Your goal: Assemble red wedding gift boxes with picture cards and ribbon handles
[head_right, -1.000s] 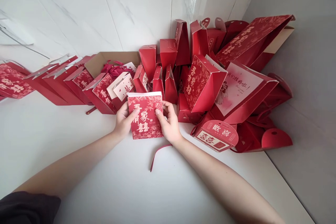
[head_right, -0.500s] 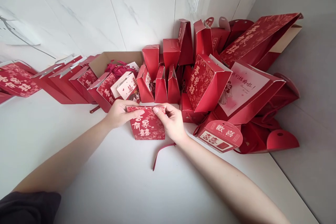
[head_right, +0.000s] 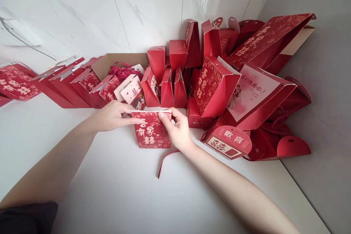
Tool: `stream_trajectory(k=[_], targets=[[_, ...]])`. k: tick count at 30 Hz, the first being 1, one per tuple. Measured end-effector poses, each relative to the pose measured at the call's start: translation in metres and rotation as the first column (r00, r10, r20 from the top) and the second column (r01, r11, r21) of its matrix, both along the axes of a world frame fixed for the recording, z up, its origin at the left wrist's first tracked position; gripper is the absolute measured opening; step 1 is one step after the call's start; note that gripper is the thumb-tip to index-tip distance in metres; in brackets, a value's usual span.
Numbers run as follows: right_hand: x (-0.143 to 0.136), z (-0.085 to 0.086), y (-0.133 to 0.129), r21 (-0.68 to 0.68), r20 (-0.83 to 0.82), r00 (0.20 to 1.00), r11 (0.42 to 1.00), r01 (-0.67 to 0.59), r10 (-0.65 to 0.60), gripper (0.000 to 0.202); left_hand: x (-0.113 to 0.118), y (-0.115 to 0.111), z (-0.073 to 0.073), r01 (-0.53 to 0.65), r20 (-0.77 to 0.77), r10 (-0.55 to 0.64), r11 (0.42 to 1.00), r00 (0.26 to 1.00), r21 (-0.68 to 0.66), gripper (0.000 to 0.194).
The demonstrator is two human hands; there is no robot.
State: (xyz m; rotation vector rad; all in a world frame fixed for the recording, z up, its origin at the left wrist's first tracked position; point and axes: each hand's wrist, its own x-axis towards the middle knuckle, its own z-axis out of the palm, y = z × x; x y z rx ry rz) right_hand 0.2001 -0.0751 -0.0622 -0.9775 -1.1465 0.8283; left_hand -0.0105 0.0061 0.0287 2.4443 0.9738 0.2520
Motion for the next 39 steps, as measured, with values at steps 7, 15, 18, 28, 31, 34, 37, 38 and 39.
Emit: stream_trajectory(k=[7,15,18,28,31,34,37,38,39], targets=[[-0.001,0.018,-0.019,0.207,0.402,0.915,0.973,-0.102,0.010,0.022,0.003,0.000,-0.001,0.095,0.107,-0.083,0.989,0.991,-0.117,0.023],[-0.008,0.027,-0.033,0.042,0.485,0.872,0.994,-0.096,0.064,0.033,0.019,-0.033,-0.005,-0.047,0.171,0.064,0.994,0.983,-0.102,0.035],[-0.009,0.022,-0.033,0.124,0.544,0.828,0.963,-0.239,0.136,0.048,0.014,-0.036,0.004,0.210,0.149,-0.169,0.919,0.974,-0.332,0.047],[-0.006,0.011,-0.018,0.206,0.521,0.850,0.978,-0.037,-0.078,0.069,0.005,-0.027,0.011,0.415,0.189,-0.385,0.670,0.903,-0.616,0.038],[-0.007,0.007,-0.016,0.087,0.425,0.905,0.996,-0.032,-0.008,0.047,0.005,-0.029,0.008,0.039,-0.007,-0.048,0.875,0.999,-0.483,0.025],[-0.009,0.005,-0.014,0.003,0.308,0.951,1.000,-0.027,0.025,0.030,0.005,-0.021,0.003,-0.196,-0.042,0.192,0.942,0.981,-0.271,0.030],[-0.008,0.004,-0.011,-0.032,0.174,0.984,0.999,-0.021,0.026,0.029,0.005,-0.010,-0.001,-0.186,0.085,0.214,0.948,0.973,-0.260,0.035],[-0.007,0.004,-0.009,-0.037,0.138,0.990,0.999,-0.026,0.031,0.028,0.005,-0.008,-0.002,-0.171,0.125,0.210,0.948,0.970,-0.270,0.036],[-0.006,0.004,-0.008,-0.041,0.108,0.993,0.998,-0.039,0.043,0.027,0.006,-0.006,-0.003,-0.160,0.153,0.208,0.947,0.966,-0.278,0.036]])
